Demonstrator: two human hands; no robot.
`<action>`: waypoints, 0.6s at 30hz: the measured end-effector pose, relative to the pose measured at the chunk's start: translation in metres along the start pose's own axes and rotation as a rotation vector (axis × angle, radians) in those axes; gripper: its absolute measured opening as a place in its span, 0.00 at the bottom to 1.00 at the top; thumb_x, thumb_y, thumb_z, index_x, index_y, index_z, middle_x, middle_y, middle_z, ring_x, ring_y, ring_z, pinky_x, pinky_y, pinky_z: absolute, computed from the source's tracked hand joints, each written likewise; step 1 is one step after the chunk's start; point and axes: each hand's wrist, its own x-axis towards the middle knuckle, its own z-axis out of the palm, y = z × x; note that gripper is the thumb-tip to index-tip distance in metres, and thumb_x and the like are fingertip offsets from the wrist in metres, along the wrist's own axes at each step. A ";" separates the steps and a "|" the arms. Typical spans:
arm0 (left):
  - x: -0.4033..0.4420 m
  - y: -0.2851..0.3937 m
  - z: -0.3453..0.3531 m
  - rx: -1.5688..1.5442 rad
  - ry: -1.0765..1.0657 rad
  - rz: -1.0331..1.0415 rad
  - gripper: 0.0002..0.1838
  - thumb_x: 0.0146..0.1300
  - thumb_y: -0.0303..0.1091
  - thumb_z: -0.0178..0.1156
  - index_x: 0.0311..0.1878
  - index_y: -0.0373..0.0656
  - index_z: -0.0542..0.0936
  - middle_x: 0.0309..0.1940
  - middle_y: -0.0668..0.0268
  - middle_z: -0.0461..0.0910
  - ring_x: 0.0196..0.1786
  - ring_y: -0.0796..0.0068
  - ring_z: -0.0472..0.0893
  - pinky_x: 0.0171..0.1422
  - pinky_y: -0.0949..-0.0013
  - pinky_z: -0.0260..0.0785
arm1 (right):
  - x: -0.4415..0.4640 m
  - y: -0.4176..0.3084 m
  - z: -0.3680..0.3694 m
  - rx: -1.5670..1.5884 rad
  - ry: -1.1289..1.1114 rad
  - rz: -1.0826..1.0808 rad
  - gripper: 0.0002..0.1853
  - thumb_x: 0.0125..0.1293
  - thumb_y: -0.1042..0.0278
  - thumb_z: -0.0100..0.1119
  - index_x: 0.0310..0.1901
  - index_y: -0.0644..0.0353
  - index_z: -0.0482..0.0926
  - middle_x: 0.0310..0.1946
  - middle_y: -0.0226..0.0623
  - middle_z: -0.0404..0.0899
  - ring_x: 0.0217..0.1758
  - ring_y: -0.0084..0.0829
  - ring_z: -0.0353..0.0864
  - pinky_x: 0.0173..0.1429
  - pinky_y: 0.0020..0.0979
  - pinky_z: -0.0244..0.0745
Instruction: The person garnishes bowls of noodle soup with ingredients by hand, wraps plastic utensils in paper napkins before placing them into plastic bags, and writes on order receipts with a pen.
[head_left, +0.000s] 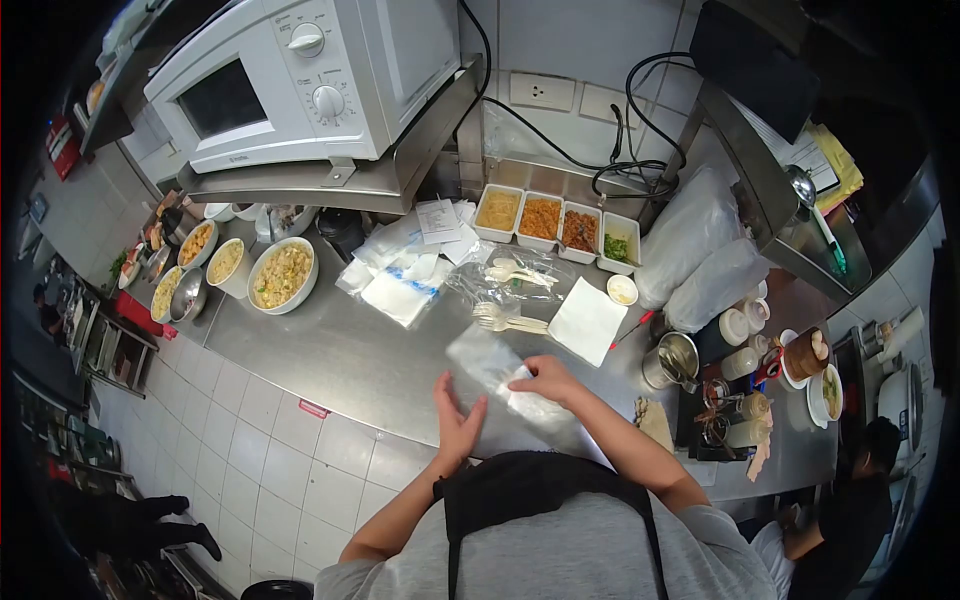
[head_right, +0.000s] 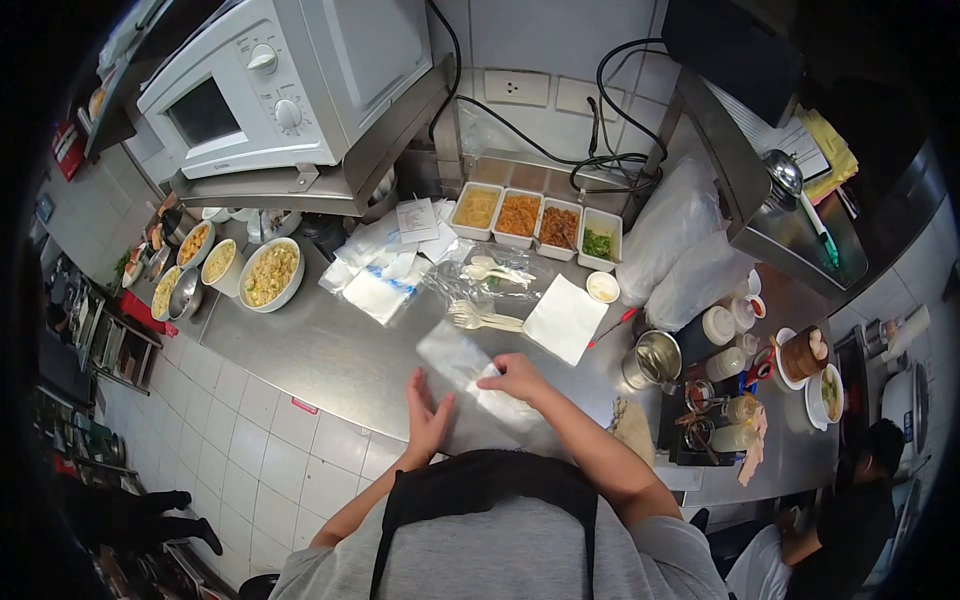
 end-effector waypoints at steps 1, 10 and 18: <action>0.002 -0.005 0.005 -0.199 0.036 -0.114 0.32 0.61 0.32 0.62 0.65 0.34 0.61 0.67 0.48 0.55 0.69 0.56 0.60 0.69 0.57 0.55 | -0.007 -0.005 0.004 0.279 0.016 -0.032 0.18 0.50 0.63 0.72 0.42 0.62 0.81 0.35 0.34 0.82 0.36 0.24 0.80 0.43 0.27 0.75; 0.081 0.025 0.030 -0.653 -0.603 -0.628 0.22 0.70 0.44 0.51 0.53 0.33 0.75 0.48 0.59 0.80 0.51 0.69 0.79 0.58 0.64 0.71 | -0.043 -0.004 0.027 0.567 0.143 -0.205 0.18 0.55 0.71 0.70 0.48 0.62 0.79 0.41 0.31 0.82 0.40 0.21 0.79 0.48 0.25 0.74; 0.107 0.075 0.027 -0.685 -0.577 -0.570 0.19 0.70 0.43 0.51 0.50 0.36 0.79 0.44 0.61 0.82 0.46 0.74 0.81 0.52 0.68 0.74 | -0.050 0.068 0.006 0.182 -0.355 -0.179 0.21 0.56 0.65 0.69 0.51 0.61 0.78 0.40 0.30 0.82 0.44 0.21 0.79 0.50 0.26 0.72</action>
